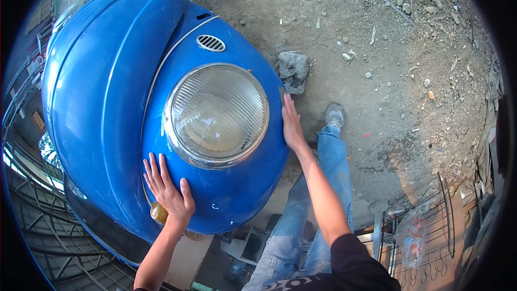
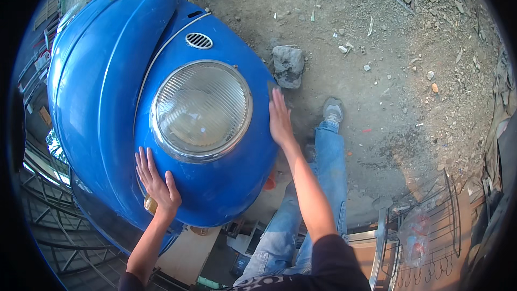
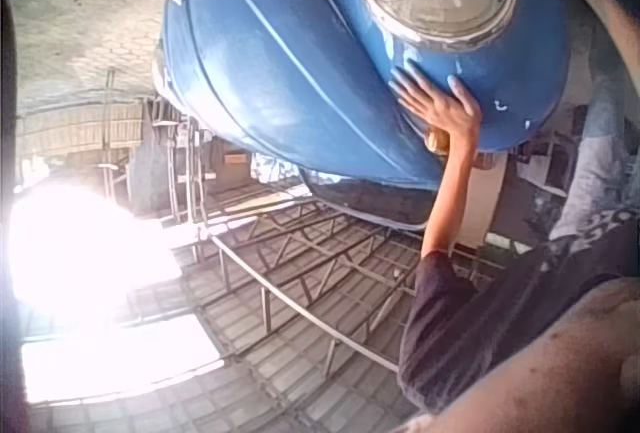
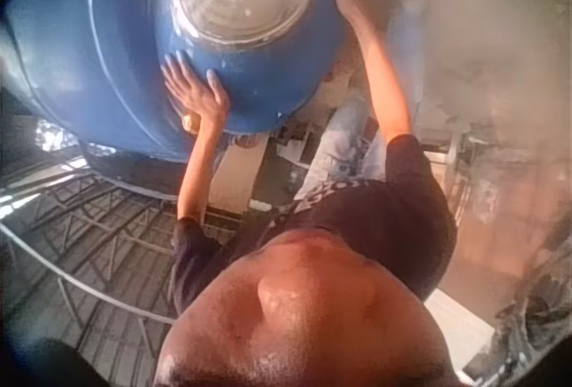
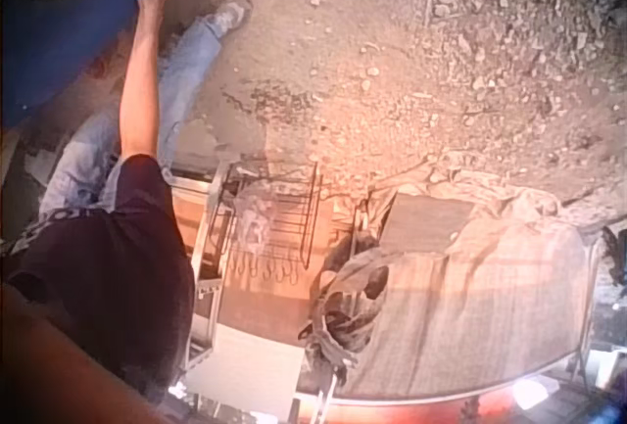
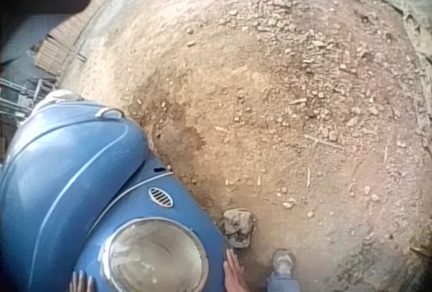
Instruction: The person dips sandpaper into a bucket of water and wet sands different sections of a car fender by hand, repeatedly rubbing the painted surface.
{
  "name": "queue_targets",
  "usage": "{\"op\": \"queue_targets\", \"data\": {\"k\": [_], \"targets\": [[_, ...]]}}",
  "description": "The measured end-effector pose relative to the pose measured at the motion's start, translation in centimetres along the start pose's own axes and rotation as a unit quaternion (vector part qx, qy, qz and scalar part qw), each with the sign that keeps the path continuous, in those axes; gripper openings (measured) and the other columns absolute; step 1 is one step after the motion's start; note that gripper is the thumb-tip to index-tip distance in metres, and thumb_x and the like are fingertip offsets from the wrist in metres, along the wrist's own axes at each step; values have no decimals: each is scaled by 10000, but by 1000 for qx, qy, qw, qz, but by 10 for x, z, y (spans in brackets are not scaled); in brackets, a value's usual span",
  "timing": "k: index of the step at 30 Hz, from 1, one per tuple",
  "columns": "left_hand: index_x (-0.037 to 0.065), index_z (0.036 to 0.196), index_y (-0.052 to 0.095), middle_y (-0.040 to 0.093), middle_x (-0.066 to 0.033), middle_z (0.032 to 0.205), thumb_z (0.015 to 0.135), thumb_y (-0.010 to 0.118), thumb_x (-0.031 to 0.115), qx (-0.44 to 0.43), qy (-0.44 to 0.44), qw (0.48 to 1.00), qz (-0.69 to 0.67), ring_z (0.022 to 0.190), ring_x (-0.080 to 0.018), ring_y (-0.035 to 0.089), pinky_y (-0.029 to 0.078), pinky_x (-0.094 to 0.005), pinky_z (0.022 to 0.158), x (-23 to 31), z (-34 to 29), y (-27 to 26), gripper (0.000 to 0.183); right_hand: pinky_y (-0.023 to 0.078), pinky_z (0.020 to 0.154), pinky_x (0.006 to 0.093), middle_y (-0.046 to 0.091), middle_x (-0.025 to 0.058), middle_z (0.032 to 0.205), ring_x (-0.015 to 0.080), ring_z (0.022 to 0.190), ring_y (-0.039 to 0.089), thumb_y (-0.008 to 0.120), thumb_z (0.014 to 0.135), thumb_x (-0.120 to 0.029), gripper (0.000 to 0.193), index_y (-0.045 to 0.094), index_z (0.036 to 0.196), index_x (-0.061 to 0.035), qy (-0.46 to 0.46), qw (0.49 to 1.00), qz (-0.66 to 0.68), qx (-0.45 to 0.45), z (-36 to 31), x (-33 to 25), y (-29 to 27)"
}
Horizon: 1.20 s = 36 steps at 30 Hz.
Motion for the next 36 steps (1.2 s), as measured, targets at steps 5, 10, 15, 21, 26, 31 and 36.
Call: {"op": "queue_targets", "data": {"k": [5, 10, 15, 21, 26, 31, 36], "targets": [[4, 1506, 361, 294, -234, 1583, 960, 410, 400, -1, 0, 1000, -6, 1482, -440, 214, 112, -564, 1191, 4, 3, 6, 676, 12, 1223, 540, 108, 47, 1673, 242, 1541, 72, 209, 1074, -413, 575, 187, 1595, -170, -86, 994, -5, -65, 66, -48, -1], [2, 1504, 364, 296, -232, 1583, 962, 408, 407, 2, 2, 1000, -6, 1483, -438, 214, 114, -563, 1191, 7, 4, -2, 678, -17, 1219, 539, 128, 38, 1671, 239, 1541, 76, 225, 1065, -455, 590, 204, 1593, -194, -86, 993, 9, -74, 63, -10, 2], [-18, 1517, 327, 279, -240, 1589, 973, 387, 376, -22, 9, 1000, 18, 1491, -428, 201, 124, -557, 1192, 5, 1, 6, 675, -39, 1214, 536, 110, 34, 1674, 227, 1544, 44, 243, 1061, -469, 595, 189, 1596, -214, -151, 980, -12, -132, 112, -77, 21], [-19, 1506, 345, 288, -242, 1584, 970, 398, 392, -16, 7, 1000, 10, 1486, -438, 209, 127, -568, 1188, 12, 6, -3, 677, -66, 1199, 576, 112, 11, 1674, 220, 1545, 38, 270, 1056, -457, 578, 219, 1590, -239, -138, 981, 25, -134, 133, -53, 0], [-22, 1504, 344, 292, -263, 1573, 978, 392, 386, -31, 0, 999, 31, 1482, -454, 207, 124, -577, 1185, -5, -3, -2, 667, -27, 1222, 524, 133, 18, 1671, 233, 1542, 66, 283, 1062, -368, 545, 246, 1585, -219, -180, 965, -1, -189, 140, -107, 51], [-17, 1504, 349, 293, -260, 1574, 974, 405, 401, -22, 3, 1000, 6, 1484, -449, 205, 116, -577, 1186, 9, 4, -4, 677, 100, 1235, 356, 168, 102, 1659, 243, 1537, 112, 346, 1060, -301, 549, 269, 1573, -124, -157, 971, 75, -162, 137, -39, -5], [8, 1509, 360, 302, -247, 1575, 972, 409, 407, -18, 9, 1000, 1, 1487, -440, 209, 116, -570, 1190, 7, 1, 8, 671, 108, 1231, 373, 222, 144, 1638, 266, 1529, 147, 298, 1078, -321, 538, 287, 1561, -85, -182, 975, 76, -99, 129, -50, 1]]}}
Point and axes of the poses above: each hand's wrist, its own z-axis towards the middle knuckle, its own y-axis out of the palm, x = y × z, the point moved 7 cm from there along z, towards the middle knuckle
